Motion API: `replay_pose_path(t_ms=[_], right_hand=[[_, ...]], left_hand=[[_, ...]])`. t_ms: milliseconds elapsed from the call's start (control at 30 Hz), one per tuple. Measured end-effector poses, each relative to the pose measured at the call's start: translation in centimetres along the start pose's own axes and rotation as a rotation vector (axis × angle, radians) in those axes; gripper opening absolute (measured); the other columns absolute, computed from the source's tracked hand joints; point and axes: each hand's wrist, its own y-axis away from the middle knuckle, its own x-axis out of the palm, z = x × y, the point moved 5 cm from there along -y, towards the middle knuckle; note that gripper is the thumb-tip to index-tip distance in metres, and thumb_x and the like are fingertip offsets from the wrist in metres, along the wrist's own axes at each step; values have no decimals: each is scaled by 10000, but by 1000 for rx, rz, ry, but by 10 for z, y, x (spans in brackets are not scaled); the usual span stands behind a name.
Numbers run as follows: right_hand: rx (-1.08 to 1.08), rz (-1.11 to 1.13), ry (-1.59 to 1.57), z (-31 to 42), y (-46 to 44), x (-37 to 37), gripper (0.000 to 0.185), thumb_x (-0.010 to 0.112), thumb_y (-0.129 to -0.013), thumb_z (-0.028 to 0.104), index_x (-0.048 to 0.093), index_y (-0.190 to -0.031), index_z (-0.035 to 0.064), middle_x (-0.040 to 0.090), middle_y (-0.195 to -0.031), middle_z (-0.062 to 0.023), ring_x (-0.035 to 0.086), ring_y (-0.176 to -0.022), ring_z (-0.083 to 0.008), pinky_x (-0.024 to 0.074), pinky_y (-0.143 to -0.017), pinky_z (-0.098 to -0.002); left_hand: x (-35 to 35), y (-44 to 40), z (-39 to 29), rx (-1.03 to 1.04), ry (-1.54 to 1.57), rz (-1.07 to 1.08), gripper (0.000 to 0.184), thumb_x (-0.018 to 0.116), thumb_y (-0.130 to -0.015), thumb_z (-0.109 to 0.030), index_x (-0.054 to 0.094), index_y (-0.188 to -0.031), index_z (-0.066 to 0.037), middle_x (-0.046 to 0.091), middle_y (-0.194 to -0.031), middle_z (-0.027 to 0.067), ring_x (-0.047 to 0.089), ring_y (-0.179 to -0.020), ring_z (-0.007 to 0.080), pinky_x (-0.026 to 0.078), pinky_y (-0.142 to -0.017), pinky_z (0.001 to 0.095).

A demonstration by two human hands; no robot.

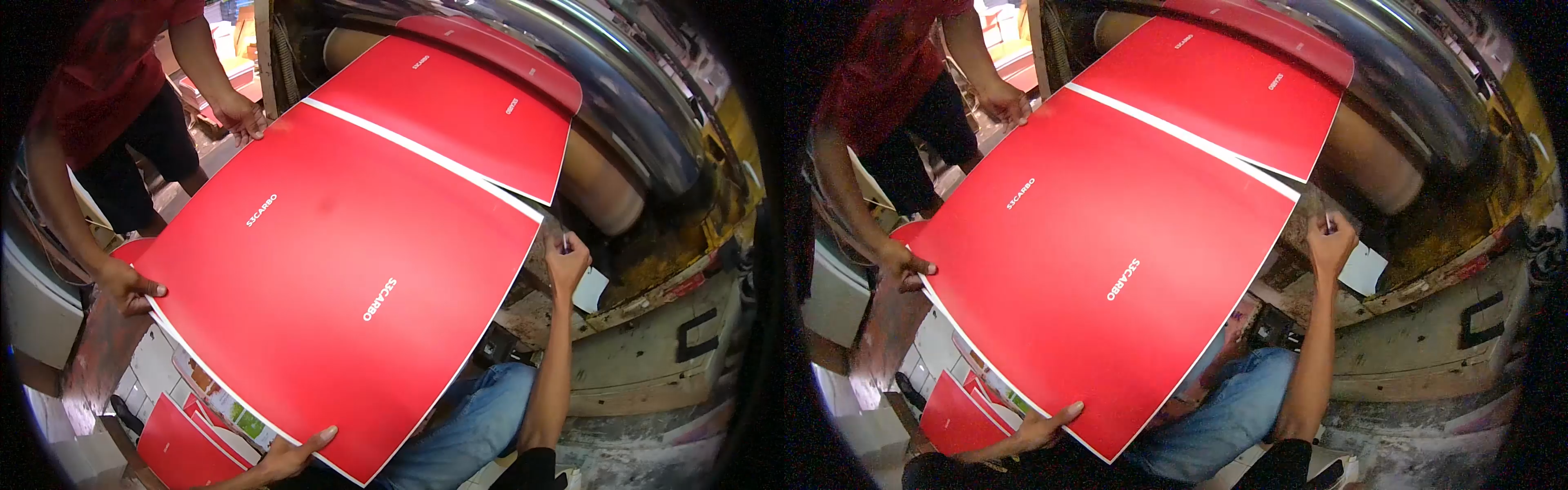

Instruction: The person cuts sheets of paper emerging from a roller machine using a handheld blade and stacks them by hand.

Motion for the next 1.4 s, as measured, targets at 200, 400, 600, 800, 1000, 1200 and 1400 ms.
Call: replay_pose_path(t_ms=[200,400,600,800,1000,1200,1400], right_hand=[[524,136,-1049,-18,-35,56,664,597,-821,662,633,-959,13,651,-850,-22,518,-561,-102,369,-467,-202],[337,246,-856,12,-48,87,262,810,-760,265,589,-801,131,544,-649,48,455,-475,-36,328,-407,-197],[480,488,-614,-62,-45,119,299,799,-760,239,663,-925,30,658,-832,-42,602,-695,-117,420,-553,-268],[466,468,-618,-26,-24,103,266,818,-737,240,594,-696,101,485,-600,69,389,-472,-43,289,-423,-239],[519,522,-860,25,-1,71,342,779,-782,184,592,-1017,22,643,-846,-22,610,-639,-99,478,-501,-232],[569,408,-1012,47,19,33,422,747,-803,118,554,-1156,-8,653,-993,-102,669,-800,-162,583,-621,-284],[580,325,-1074,69,44,12,425,744,-803,97,544,-1163,-7,642,-992,-98,668,-781,-163,592,-607,-270]], left_hand=[[-5,7,-6,-87,-321,-98,711,740,-838,-334,389,-1358,1,524,-1294,163,506,-1203,270,427,-1021,426],[-14,18,-8,-282,-229,-132,712,745,-838,-257,376,-1396,-14,536,-1314,142,510,-1221,255,413,-1043,427],[-106,44,63,-547,29,-341,632,726,-834,-108,417,-1375,-5,553,-1311,129,521,-1216,259,405,-1060,416],[-181,49,113,-387,-82,155,441,710,-827,-112,567,-1235,-26,629,-1172,90,581,-1100,221,455,-959,380],[-179,-8,136,-300,-653,-222,210,647,-820,-197,692,-933,-27,677,-722,58,635,-615,217,511,-600,359],[0,-173,-36,474,-765,-145,384,758,-801,-286,625,-1049,-24,653,-893,123,624,-801,200,502,-748,330],[164,-259,-121,299,641,658,638,631,-915,-336,328,-1382,-25,439,-1391,166,434,-1298,313,349,-1085,532]])
